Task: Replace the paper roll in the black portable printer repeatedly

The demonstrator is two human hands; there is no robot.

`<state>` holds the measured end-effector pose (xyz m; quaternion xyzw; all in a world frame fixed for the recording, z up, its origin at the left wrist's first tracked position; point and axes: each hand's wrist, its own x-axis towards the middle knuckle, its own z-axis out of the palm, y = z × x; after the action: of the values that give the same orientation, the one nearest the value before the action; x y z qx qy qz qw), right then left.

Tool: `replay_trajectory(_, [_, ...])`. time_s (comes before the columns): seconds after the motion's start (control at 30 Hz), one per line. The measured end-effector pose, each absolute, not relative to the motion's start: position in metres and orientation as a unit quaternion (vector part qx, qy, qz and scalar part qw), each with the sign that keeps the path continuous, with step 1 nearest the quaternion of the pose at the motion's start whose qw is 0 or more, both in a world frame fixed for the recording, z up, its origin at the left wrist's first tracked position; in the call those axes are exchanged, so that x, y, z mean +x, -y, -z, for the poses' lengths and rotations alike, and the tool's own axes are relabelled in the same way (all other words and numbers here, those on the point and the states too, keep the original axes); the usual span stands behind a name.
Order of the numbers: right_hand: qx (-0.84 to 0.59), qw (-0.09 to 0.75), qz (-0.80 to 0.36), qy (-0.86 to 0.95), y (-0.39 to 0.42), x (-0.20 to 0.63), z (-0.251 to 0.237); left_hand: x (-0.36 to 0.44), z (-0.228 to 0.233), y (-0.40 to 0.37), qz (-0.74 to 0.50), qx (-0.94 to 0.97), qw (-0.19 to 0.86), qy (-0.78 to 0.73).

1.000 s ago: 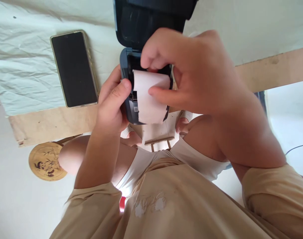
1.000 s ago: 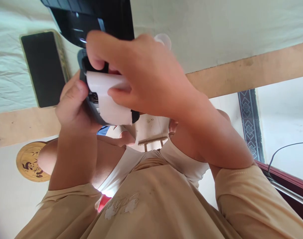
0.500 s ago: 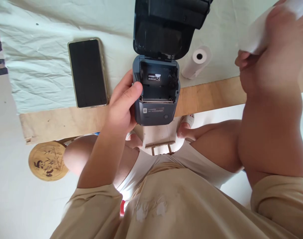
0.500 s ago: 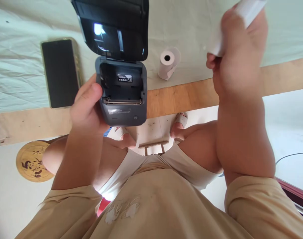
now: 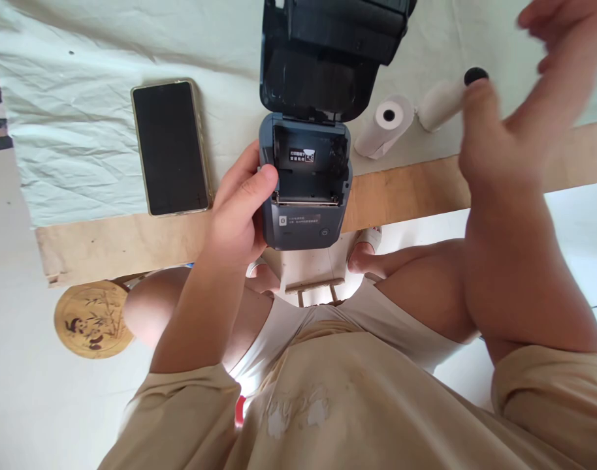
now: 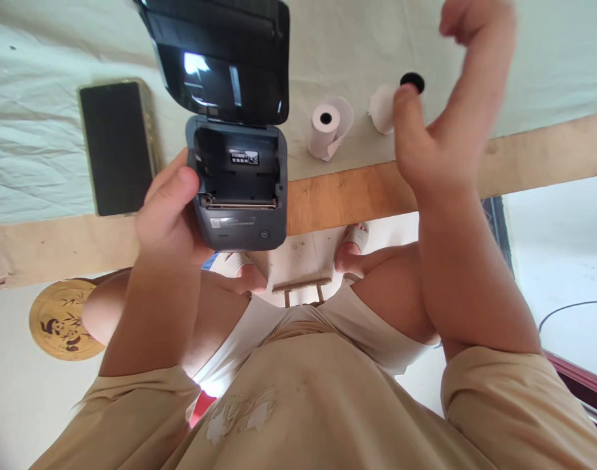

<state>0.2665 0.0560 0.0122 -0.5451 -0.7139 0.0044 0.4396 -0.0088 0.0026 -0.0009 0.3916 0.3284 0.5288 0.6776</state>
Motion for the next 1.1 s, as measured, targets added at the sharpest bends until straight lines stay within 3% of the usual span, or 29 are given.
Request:
replay_trajectory(0.07, [-0.501, 0.466, -0.013, 0.729, -0.046, 0.251, -0.024, -0.007, 0.000, -0.003, -0.527, 0.391, 0.678, -0.330])
replay_trajectory(0.2, [-0.448, 0.352, -0.059, 0.820, -0.040, 0.218, -0.026, -0.004, 0.000, -0.003, -0.541, 0.394, 0.664, -0.334])
replay_trajectory(0.33, [-0.518, 0.278, -0.081, 0.805, -0.050, 0.210, -0.009, -0.003, 0.001, -0.003, -0.544, 0.399, 0.655, -0.340])
replay_trajectory(0.53, [-0.568, 0.266, -0.086, 0.774, -0.051, 0.215, -0.006, -0.003, 0.001, -0.003, -0.545, 0.403, 0.661, -0.321])
replay_trajectory(0.63, [-0.564, 0.303, -0.125, 0.758, -0.046, 0.213, -0.012, -0.003, 0.000, -0.003, -0.541, 0.399, 0.665, -0.326])
replay_trajectory(0.77, [-0.561, 0.395, -0.314, 0.656, -0.045, 0.208, -0.022, -0.004, 0.000, -0.002, -0.537, 0.382, 0.674, -0.334])
replay_trajectory(0.87, [-0.558, 0.388, -0.526, 0.511, -0.050, 0.203, -0.026, -0.005, -0.001, -0.002, -0.535, 0.383, 0.673, -0.339])
replay_trajectory(0.93, [-0.550, 0.388, -0.578, 0.461, -0.051, 0.199, -0.027, -0.004, -0.001, -0.002, -0.536, 0.387, 0.670, -0.338])
replay_trajectory(1.0, [-0.537, 0.415, -0.539, 0.499, -0.047, 0.196, -0.029, -0.004, 0.000, -0.002, -0.538, 0.385, 0.669, -0.338])
replay_trajectory(1.1, [-0.513, 0.466, -0.368, 0.620, -0.034, 0.193, -0.037, -0.004, 0.000, -0.002, -0.542, 0.381, 0.670, -0.335])
